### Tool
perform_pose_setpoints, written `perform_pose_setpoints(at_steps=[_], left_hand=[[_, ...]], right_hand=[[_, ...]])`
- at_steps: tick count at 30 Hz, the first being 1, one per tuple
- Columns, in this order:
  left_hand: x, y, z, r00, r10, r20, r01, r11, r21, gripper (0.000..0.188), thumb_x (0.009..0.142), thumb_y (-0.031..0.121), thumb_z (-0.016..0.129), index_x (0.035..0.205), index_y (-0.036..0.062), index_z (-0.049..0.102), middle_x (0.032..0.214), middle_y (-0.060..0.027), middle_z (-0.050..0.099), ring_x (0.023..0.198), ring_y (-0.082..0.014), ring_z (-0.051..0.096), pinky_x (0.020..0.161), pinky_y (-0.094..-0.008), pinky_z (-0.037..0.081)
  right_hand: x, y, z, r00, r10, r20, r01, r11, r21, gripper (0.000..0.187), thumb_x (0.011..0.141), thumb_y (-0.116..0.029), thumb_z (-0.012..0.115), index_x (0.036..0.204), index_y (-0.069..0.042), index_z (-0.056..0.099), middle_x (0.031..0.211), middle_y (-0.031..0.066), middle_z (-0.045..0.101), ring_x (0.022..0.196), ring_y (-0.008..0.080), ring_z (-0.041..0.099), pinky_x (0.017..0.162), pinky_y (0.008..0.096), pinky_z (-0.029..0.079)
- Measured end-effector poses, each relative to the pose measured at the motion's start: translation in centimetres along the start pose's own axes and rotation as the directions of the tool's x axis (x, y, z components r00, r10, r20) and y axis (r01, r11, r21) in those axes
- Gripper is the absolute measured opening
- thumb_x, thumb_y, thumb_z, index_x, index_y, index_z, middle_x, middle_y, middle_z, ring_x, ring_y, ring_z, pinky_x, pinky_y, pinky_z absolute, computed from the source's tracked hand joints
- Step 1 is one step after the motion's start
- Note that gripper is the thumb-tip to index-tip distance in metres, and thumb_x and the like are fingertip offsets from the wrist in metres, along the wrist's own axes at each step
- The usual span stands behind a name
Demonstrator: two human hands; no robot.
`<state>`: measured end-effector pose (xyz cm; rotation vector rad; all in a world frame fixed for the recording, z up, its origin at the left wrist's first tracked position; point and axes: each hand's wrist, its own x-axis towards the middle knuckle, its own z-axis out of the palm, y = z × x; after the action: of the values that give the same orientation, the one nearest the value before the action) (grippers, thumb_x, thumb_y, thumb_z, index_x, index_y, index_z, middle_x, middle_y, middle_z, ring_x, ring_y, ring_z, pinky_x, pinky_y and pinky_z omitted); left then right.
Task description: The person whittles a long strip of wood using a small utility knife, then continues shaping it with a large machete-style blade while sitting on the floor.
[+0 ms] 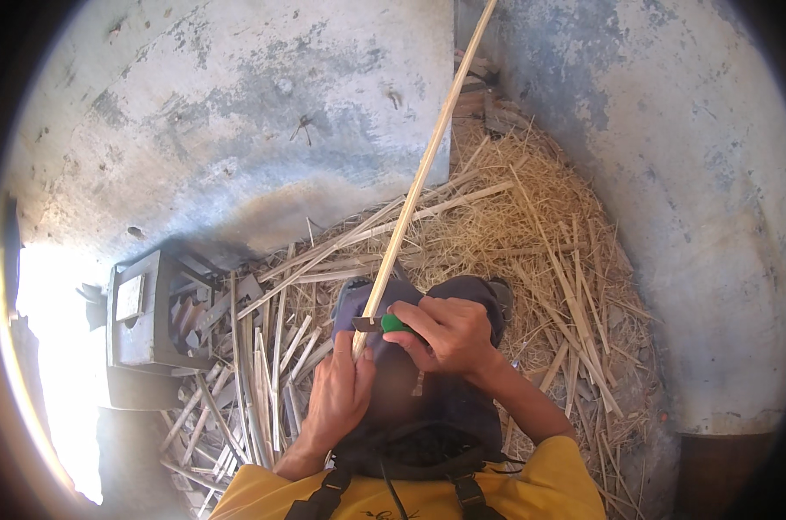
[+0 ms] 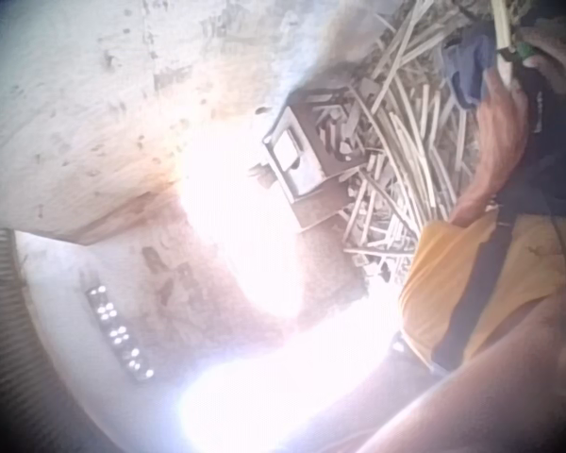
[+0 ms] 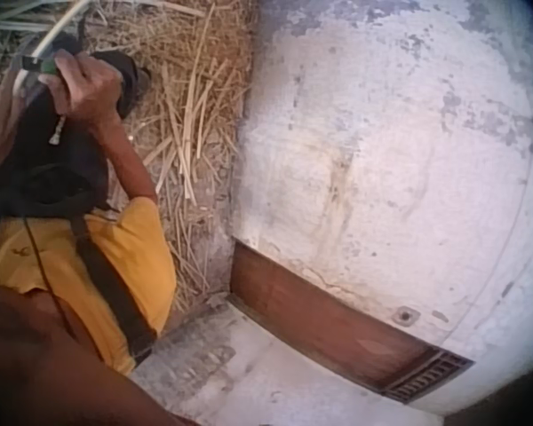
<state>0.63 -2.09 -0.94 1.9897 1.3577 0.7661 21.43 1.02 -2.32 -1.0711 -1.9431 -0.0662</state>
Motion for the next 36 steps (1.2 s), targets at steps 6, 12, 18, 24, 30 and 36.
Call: perform_pose_setpoints(at_steps=[6,12,18,24,30,36], left_hand=[[0.0,-0.1,-0.1,0.998,-0.054,0.026,0.054,0.998,-0.013,0.017,0.1,0.006,0.055,0.112,-0.0038,0.047,0.067,-0.0278,0.055,0.065,-0.0521,0.056,0.057,-0.057,0.04],[0.0,-0.1,-0.7,0.997,-0.074,0.02,0.074,0.997,-0.006,0.015,0.101,0.007,0.054,0.109,-0.0033,0.046,0.066,-0.028,0.055,0.064,-0.0522,0.056,0.057,-0.0563,0.04],[0.0,-0.2,-1.1,0.998,-0.061,0.006,0.061,0.998,-0.012,0.014,0.102,0.008,0.054,0.107,-0.0028,0.046,0.064,-0.0269,0.054,0.062,-0.0519,0.056,0.056,-0.0559,0.04],[0.0,-0.2,-1.1,1.0,-0.025,-0.009,0.025,1.0,-0.006,0.014,0.102,0.008,0.054,0.106,-0.0025,0.046,0.063,-0.0272,0.054,0.062,-0.0519,0.056,0.055,-0.0557,0.039],[-1.7,-0.4,-1.0,0.991,-0.111,0.075,0.112,0.994,-0.008,0.015,0.102,0.009,0.054,0.107,-0.0029,0.046,0.065,-0.0288,0.055,0.064,-0.0531,0.057,0.056,-0.0573,0.041],[-2.9,-2.0,-0.4,0.992,-0.066,0.106,0.067,0.998,-0.007,0.02,0.101,0.013,0.056,0.11,-0.0023,0.046,0.067,-0.0298,0.059,0.065,-0.0531,0.06,0.057,-0.0585,0.044]], right_hand=[[0.2,0.3,0.2,1.0,-0.015,-0.004,0.015,1.0,-0.027,0.028,0.087,-0.037,0.079,0.1,-0.013,0.074,0.063,-0.0016,0.056,0.05,0.0163,0.056,0.048,0.0308,0.042],[0.5,0.5,1.0,0.999,-0.025,-0.028,0.024,0.999,-0.028,0.028,0.086,-0.038,0.079,0.099,-0.013,0.074,0.064,-0.0015,0.057,0.05,0.0164,0.056,0.048,0.0309,0.042],[0.9,0.5,1.4,0.997,-0.038,-0.061,0.036,0.999,-0.027,0.028,0.086,-0.038,0.079,0.098,-0.013,0.074,0.063,-0.0012,0.056,0.049,0.0167,0.055,0.046,0.0308,0.041],[1.3,0.6,1.0,0.996,-0.037,-0.079,0.034,0.998,-0.043,0.028,0.086,-0.036,0.08,0.099,-0.012,0.074,0.066,0.0003,0.061,0.051,0.0176,0.058,0.047,0.0311,0.043],[2.6,3.7,-0.1,0.973,0.142,-0.18,-0.156,0.986,-0.063,0.025,0.089,-0.03,0.078,0.103,-0.009,0.075,0.081,0.0061,0.074,0.058,0.0214,0.068,0.05,0.0325,0.048],[3.0,7.3,0.6,0.955,0.196,-0.222,-0.211,0.976,-0.046,0.023,0.097,-0.031,0.071,0.106,-0.01,0.076,0.077,0.0022,0.072,0.051,0.0155,0.059,0.047,0.0299,0.043]])
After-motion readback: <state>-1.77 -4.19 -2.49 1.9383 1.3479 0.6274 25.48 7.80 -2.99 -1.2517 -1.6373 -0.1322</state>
